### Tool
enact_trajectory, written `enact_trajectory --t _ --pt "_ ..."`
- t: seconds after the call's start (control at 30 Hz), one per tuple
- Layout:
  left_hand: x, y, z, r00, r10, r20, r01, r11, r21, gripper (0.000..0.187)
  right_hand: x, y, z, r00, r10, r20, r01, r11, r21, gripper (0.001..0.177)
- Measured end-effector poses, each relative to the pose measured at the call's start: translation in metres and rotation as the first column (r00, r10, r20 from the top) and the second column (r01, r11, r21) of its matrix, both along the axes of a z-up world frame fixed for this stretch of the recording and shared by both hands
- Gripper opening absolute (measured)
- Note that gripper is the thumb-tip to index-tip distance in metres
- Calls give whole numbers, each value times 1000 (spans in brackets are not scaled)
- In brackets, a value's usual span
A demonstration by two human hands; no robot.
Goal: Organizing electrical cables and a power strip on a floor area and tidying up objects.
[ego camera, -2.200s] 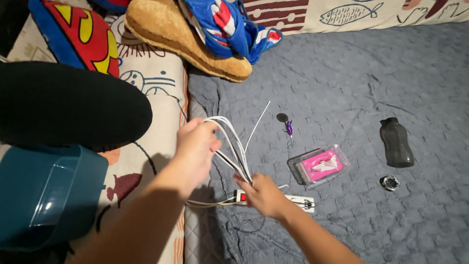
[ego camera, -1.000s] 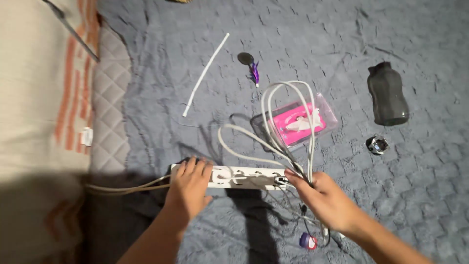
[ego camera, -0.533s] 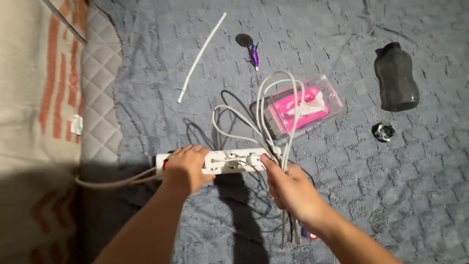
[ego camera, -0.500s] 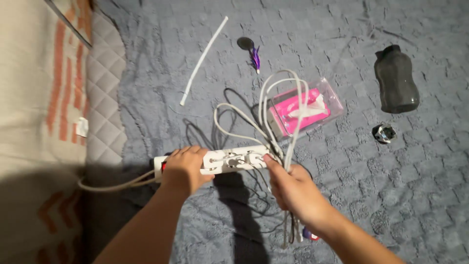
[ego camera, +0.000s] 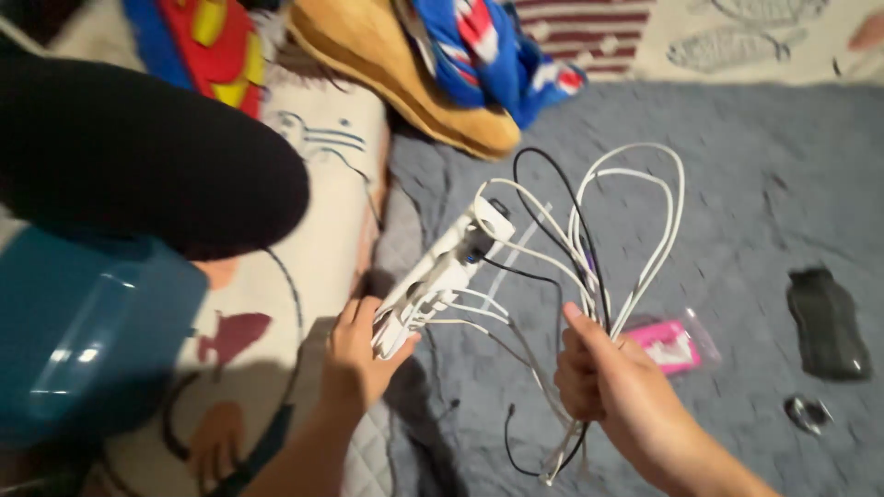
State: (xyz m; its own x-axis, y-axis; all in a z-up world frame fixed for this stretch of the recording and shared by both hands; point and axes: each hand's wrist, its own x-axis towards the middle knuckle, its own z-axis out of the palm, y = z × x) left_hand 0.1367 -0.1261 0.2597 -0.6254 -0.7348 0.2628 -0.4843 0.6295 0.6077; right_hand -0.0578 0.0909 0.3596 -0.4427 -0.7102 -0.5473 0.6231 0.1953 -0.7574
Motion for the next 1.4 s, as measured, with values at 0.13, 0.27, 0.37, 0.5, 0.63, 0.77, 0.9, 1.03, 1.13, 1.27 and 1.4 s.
enact_trajectory --t 0.13,0.27,0.37,0.5,0.63,0.77,0.9,1.03,1.13,1.27,1.4 --pt "40 -16 2 963 192 -189 -192 981 17 59 41 -48 19 994 101 -47 -101 995 -7 55" --pt "83 -27 -17 896 355 -266 -333 935 123 64 93 -95 20 998 55 -44 -58 995 -82 54" --pt "105 -37 -30 865 431 -258 -404 902 152 62 123 -127 22 997 -71 42 74 994 -75 53" --pt "125 -50 -43 765 601 -231 -578 799 167 61 143 -163 19 989 -145 22 146 978 -145 52" --pt "130 -41 -61 646 738 -195 -651 666 364 53 166 -194 36 993 -82 -86 62 975 -212 53" --pt "133 -30 -83 490 830 -266 -736 558 383 61 194 -206 37 991 19 -132 -37 990 -133 51" --pt "135 -17 -94 421 884 -205 -866 459 198 56 213 -206 11 983 121 -140 -137 984 -111 53" --pt "126 4 -88 266 938 -223 -783 345 517 63 229 -202 8 942 223 -251 -237 971 -27 52" --pt "122 13 -90 194 938 -287 -812 317 489 73 226 -197 -8 954 226 -195 -247 965 -87 50" --pt "115 29 -97 6 899 -438 -810 262 525 71 226 -189 -13 891 343 -298 -386 917 -100 49" --pt "115 38 -122 -242 909 -339 -724 64 687 64 241 -184 -23 816 463 -346 -531 837 -134 39"
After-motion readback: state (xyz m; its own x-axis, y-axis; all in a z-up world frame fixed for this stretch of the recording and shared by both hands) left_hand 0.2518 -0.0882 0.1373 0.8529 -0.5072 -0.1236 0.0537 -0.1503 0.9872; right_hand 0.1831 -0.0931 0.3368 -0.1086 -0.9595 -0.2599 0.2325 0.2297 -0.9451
